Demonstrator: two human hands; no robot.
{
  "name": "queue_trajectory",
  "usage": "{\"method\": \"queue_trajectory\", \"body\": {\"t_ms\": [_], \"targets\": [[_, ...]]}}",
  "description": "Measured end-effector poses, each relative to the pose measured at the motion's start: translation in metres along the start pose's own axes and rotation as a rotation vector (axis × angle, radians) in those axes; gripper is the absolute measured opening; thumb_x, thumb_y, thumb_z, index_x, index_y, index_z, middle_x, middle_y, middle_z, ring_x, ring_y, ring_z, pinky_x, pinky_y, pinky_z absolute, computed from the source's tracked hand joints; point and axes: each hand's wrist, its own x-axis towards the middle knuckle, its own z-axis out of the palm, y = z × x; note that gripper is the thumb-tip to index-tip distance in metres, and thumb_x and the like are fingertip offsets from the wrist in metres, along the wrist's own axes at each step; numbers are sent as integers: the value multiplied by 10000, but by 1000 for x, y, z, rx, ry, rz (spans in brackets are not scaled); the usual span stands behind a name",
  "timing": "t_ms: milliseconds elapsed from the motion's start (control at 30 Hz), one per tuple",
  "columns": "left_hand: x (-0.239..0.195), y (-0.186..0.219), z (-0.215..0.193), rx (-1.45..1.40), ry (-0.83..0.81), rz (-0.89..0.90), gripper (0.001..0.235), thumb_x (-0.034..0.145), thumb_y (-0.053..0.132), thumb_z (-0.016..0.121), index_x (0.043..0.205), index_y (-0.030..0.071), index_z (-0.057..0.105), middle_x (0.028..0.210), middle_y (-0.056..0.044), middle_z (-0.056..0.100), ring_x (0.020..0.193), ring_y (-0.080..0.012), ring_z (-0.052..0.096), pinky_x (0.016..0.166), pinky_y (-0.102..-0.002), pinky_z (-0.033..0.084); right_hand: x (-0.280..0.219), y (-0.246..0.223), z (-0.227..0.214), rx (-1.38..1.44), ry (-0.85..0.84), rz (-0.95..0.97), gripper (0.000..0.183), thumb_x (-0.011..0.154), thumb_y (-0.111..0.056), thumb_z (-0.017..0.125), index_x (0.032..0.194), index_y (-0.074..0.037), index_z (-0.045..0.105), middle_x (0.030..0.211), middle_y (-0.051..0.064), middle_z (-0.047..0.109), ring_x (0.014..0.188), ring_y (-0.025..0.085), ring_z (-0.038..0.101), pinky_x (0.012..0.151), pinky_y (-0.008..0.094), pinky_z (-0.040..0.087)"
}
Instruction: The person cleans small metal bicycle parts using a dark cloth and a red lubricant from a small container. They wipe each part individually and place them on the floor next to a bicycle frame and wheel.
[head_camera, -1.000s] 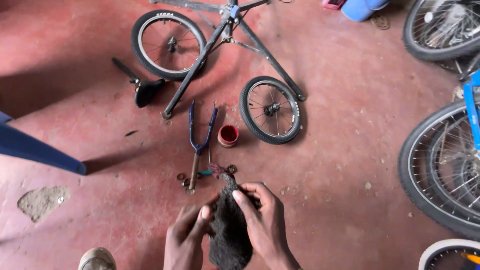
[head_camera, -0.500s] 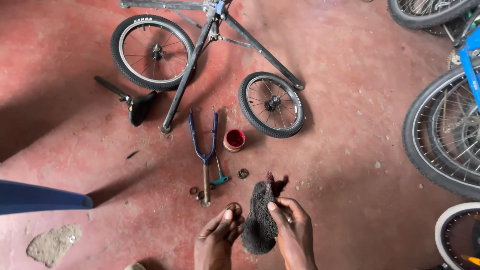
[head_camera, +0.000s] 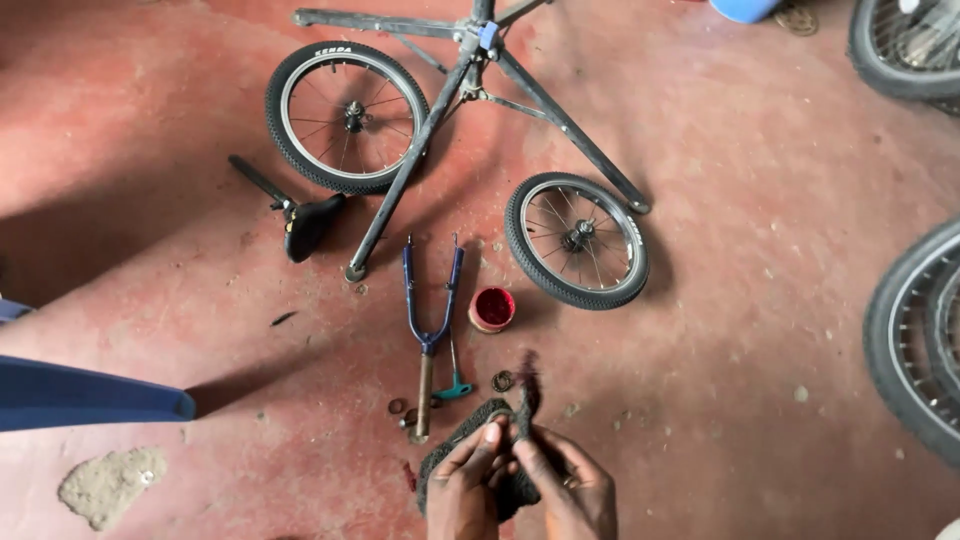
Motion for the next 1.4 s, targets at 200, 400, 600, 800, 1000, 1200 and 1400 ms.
{"method": "queue_trajectory", "body": {"t_ms": [200, 400, 600, 800, 1000, 1200, 1400], "targets": [[17, -24, -10, 106, -1, 295, 307, 748, 23, 688, 1020, -110, 737, 728, -263, 710, 584, -259, 609, 478, -360, 557, 30, 8, -20, -577, 59, -138, 212, 663, -115, 770, 852, -37, 825, 759, 94, 812, 719, 105, 695, 696, 232, 543], [14, -22, -9, 122, -14, 292, 277, 723, 31, 702, 955, -103, 769, 800, -241, 762, 575, -242, 627, 582, -338, 552, 33, -5, -11, -646, 182, -183, 233, 687, -206, 739, 873, -77, 793, 783, 50, 783, 759, 94, 671, 737, 242, 507], [-9, 7, 14, 72, 39, 200, 314, 719, -44, 672, 1020, -123, 717, 978, -271, 737, 891, -310, 681, 790, -384, 588, 35, 16, -8, -546, 91, -488, 180, 679, -139, 744, 844, -78, 787, 799, 43, 753, 728, 123, 699, 651, 241, 538], [17, -4, 1, 534, 14, 397, 328, 724, 78, 611, 1006, 76, 779, 967, -68, 800, 909, -99, 703, 801, -231, 560, 28, 15, 6, -573, -158, -811, 111, 758, -121, 669, 805, -83, 762, 743, 11, 706, 701, 89, 667, 633, 211, 512], [3, -6, 2, 442, -9, 512, 239, 716, 61, 645, 887, 24, 808, 818, -115, 823, 760, -106, 726, 663, -232, 613, 30, 26, 14, -747, 68, -903, 64, 758, -165, 667, 780, -133, 718, 690, 12, 691, 606, 127, 648, 588, 256, 522], [15, -20, -9, 217, -53, 418, 276, 712, 40, 695, 966, -17, 785, 933, -162, 802, 862, -157, 706, 775, -254, 569, 38, 12, 30, -836, 128, -369, 182, 769, -203, 603, 816, -100, 745, 779, 43, 757, 735, 172, 705, 706, 292, 531], [-10, 15, -6, 324, 34, 242, 283, 759, 65, 656, 1002, -2, 786, 913, -123, 801, 827, -130, 671, 683, -256, 560, 30, 29, 15, -877, -210, -882, 88, 764, -123, 620, 805, -120, 698, 775, 16, 686, 704, 162, 660, 682, 278, 500]]}}
